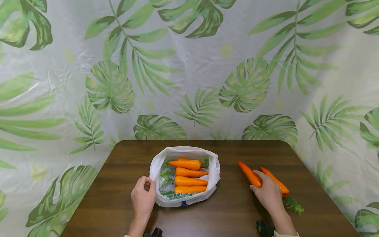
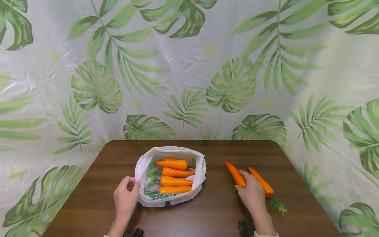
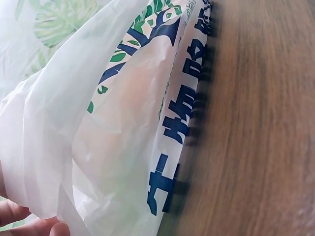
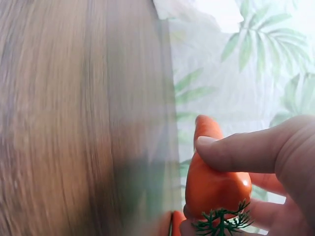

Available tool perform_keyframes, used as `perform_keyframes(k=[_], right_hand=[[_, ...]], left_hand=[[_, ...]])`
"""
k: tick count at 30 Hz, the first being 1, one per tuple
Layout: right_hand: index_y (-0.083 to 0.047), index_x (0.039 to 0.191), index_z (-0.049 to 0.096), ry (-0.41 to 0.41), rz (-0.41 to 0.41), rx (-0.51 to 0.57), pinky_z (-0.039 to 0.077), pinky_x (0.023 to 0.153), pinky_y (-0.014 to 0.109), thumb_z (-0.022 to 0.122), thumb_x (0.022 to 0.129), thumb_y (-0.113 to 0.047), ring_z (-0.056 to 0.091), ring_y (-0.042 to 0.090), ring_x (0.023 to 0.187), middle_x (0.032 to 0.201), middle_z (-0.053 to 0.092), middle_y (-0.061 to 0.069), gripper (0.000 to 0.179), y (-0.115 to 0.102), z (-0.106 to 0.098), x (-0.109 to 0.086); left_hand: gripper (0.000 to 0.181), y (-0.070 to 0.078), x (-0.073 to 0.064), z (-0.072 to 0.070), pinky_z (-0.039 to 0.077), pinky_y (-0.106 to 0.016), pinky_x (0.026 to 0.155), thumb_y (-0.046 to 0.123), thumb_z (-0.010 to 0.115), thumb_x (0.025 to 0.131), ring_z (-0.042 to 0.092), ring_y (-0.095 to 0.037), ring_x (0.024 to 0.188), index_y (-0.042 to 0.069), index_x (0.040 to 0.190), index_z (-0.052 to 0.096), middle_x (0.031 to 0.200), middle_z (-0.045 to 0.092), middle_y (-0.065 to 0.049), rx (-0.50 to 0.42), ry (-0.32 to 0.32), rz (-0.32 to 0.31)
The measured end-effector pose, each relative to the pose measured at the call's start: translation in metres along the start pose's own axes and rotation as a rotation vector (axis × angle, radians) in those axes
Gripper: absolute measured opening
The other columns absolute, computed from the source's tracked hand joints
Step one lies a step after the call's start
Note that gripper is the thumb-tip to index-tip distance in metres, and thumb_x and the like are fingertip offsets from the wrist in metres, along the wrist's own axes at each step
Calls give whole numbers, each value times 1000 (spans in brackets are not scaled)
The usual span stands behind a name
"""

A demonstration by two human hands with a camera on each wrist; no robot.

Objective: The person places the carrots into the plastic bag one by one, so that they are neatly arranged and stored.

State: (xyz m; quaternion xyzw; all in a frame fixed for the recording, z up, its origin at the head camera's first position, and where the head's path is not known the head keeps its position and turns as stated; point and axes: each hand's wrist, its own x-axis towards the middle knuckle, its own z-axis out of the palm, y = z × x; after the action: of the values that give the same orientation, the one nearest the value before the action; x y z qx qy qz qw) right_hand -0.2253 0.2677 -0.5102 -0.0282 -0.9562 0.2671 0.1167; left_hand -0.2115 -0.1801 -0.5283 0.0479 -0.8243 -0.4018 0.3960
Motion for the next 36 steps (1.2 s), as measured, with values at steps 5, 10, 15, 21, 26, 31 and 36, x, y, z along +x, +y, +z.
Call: perform_keyframes(k=[5, 10, 15, 21, 26, 31, 36], right_hand=[[-11, 137, 59, 30, -46, 19, 44, 67, 46, 83, 81, -16, 60, 33, 86, 118, 66, 18, 61, -8, 0, 0], [-11, 137, 59, 66, -94, 21, 44, 67, 45, 83, 81, -14, 58, 30, 83, 111, 66, 16, 61, -14, -5, 4], [-11, 137, 59, 75, -128, 9, 44, 71, 48, 83, 81, -13, 59, 31, 86, 111, 65, 15, 61, -24, -12, 6], [-13, 137, 61, 81, -168, -1, 44, 72, 47, 85, 79, -12, 58, 29, 84, 111, 65, 13, 62, -42, -19, 7], [-15, 135, 62, 98, -205, 4, 45, 72, 46, 86, 78, -12, 59, 27, 83, 111, 65, 10, 62, -55, -20, 9], [-16, 134, 63, 101, -238, 26, 45, 73, 47, 86, 78, -11, 59, 27, 85, 113, 66, 9, 61, -68, -20, 11], [-16, 135, 62, 91, -247, 49, 47, 76, 48, 86, 78, -11, 60, 28, 88, 117, 66, 9, 62, -81, -19, 13]], left_hand=[[20, -1, 1, 1, 46, -41, 65, 4, 74, 82, 64, -16, 68, 14, 75, 59, 74, 60, 5, -13, 9, 10], [19, 0, 4, 2, 45, -42, 64, 3, 74, 82, 63, -19, 67, 13, 75, 59, 73, 60, 2, -17, 6, 20], [19, 0, 3, 3, 46, -42, 64, 3, 74, 82, 63, -18, 67, 12, 75, 59, 73, 60, 2, -17, -4, 17], [21, 0, 1, 2, 46, -43, 64, 0, 74, 80, 63, -17, 66, 12, 73, 58, 73, 60, 2, -4, 12, 27], [20, 0, 0, 1, 45, -42, 64, 1, 74, 80, 63, -17, 65, 13, 73, 58, 72, 59, 3, -2, 17, 23], [20, 0, 0, 1, 45, -42, 62, 0, 74, 80, 63, -17, 64, 12, 73, 58, 71, 59, 2, -10, 14, 26], [21, -1, 0, 2, 45, -42, 62, 2, 75, 80, 62, -17, 64, 13, 74, 58, 72, 59, 3, -8, 4, 21]])
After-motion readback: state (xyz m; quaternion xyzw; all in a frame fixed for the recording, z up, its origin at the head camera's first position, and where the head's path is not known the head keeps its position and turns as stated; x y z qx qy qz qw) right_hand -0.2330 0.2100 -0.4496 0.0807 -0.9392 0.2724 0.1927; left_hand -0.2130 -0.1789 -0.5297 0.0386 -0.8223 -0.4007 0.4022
